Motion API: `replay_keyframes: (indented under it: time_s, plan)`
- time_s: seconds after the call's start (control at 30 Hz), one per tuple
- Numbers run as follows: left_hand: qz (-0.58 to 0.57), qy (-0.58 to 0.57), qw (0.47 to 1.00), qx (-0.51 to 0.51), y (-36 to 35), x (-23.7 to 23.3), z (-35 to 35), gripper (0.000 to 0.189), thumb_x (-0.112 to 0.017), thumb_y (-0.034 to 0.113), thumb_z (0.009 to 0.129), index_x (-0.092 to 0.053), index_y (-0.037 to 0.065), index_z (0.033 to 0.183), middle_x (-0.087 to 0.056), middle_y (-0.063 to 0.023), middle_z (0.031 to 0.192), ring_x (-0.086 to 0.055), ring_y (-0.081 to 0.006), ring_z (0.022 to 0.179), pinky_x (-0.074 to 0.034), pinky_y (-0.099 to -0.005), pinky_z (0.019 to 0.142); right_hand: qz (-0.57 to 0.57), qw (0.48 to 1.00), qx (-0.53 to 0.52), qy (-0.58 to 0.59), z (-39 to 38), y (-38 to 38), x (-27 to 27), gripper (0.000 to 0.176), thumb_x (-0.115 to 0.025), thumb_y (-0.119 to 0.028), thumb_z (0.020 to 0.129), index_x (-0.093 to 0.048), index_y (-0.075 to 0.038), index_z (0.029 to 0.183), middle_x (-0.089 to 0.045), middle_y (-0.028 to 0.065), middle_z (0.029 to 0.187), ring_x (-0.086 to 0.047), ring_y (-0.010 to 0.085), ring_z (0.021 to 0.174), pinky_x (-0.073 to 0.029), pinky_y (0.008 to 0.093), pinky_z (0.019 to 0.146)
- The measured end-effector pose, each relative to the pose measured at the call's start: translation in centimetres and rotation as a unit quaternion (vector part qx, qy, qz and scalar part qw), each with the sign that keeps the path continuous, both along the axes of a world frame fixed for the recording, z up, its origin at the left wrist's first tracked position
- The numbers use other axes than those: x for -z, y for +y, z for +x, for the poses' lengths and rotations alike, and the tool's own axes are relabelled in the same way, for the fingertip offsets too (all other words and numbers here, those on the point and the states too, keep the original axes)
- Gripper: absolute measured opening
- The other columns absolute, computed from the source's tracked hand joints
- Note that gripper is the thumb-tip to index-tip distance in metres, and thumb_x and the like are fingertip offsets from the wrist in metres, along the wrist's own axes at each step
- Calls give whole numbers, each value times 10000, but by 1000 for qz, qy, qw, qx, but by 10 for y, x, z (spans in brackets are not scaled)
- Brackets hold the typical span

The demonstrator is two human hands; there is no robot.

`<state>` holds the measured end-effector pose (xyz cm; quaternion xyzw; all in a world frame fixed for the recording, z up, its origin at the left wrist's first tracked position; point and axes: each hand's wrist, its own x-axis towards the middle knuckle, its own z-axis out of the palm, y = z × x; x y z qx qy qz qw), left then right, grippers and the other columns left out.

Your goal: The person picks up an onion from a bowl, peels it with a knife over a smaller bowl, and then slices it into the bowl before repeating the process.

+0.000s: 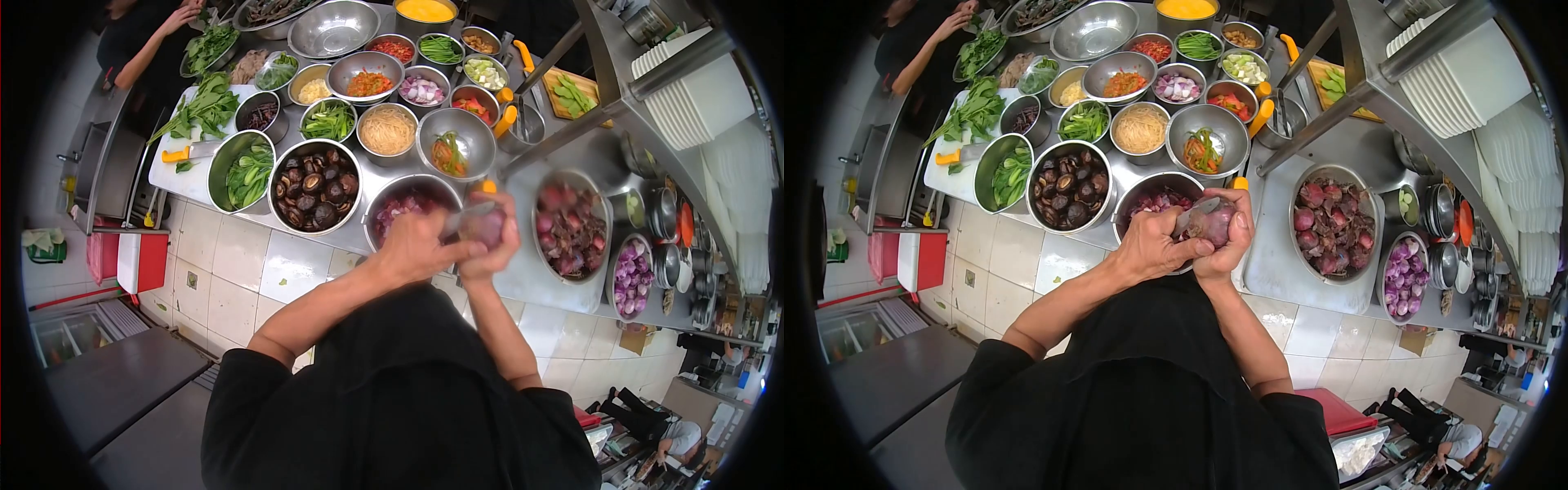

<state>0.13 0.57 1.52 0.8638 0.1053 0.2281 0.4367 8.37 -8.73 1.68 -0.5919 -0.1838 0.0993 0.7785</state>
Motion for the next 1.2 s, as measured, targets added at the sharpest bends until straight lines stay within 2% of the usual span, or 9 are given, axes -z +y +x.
replay_keyframes:
  time_s: [0.2, 0.23, 0.3, 0.43, 0.57, 0.67, 0.77, 0.97, 1.2]
  plan:
    - [73, -42, 996, 35, 10, 1, 5, 621, -674, 559, 818, -599, -48, 712, -499, -162, 503, -560, -290, 450, -439, -366, 439, -107, 989, -91, 44, 14, -4, 2, 467, -287, -329, 942, -569, 9, 787, -569, 70, 745, -515, 168, 714, -418, 306, 671]
    - [75, -30, 996, 40, 12, 5, 5, 608, -670, 551, 824, -605, -43, 718, -508, -165, 510, -567, -296, 457, -442, -364, 440, -148, 983, -109, 0, 18, -10, 14, 422, -260, -290, 981, -566, -2, 1022, -617, 118, 961, -583, 177, 860, -475, 289, 783]
    - [76, -20, 996, 44, 12, 9, 6, 584, -658, 537, 840, -620, -36, 735, -525, -170, 525, -576, -306, 470, -449, -364, 448, -177, 978, -113, -14, 18, -15, 19, 409, -262, -267, 981, -563, 6, 1026, -624, 126, 988, -590, 189, 904, -472, 291, 831]
    - [26, 4, 999, 36, 7, 19, 5, 547, -631, 521, 870, -652, -19, 783, -553, -169, 553, -579, -292, 484, -459, -365, 485, -116, 981, -148, 52, 21, -8, 0, 468, -331, -357, 935, -610, 17, 904, -618, 102, 826, -569, 196, 795, -446, 304, 754]
    - [-145, 1, 989, 39, 4, 3, 3, 532, -592, 507, 910, -663, -13, 821, -547, -135, 561, -541, -180, 496, -444, -347, 513, 49, 938, -309, 148, 22, -9, -10, 558, -392, -380, 906, -494, 50, 1247, -613, 163, 1082, -579, 220, 1065, -426, 308, 953]
    - [-168, 96, 979, 56, 10, 11, -6, 526, -569, 494, 934, -659, -9, 809, -520, -92, 557, -474, -106, 541, -420, -319, 510, 16, 919, -363, 155, 28, -18, -11, 564, -454, -415, 910, -490, 33, 1251, -605, 146, 1082, -577, 213, 1052, -416, 310, 961]
    - [-190, 54, 980, 27, 5, 13, -9, 538, -566, 477, 945, -653, -24, 770, -518, -64, 556, -447, -91, 562, -407, -308, 498, 27, 928, -351, 122, 30, -17, 0, 568, -569, -466, 898, -499, -12, 1231, -589, 112, 1057, -586, 151, 914, -477, 257, 772]
    - [-236, -20, 969, -67, 8, 7, -11, 497, -613, 418, 936, -623, -34, 730, -548, -41, 562, -446, -86, 551, -397, -283, 493, 30, 952, -280, 117, 22, -13, 8, 519, -708, -506, 825, -509, -91, 1064, -564, 40, 992, -475, 29, 642, -275, 152, 419]
    - [-182, -13, 983, -35, -5, -6, -20, 402, -642, 350, 919, -638, -26, 779, -574, -124, 572, -553, -147, 542, -444, -310, 517, 19, 961, -216, 171, 20, -9, 15, 453, -651, -504, 874, -484, -104, 1008, -585, 28, 893, -479, 30, 583, -289, 159, 403]
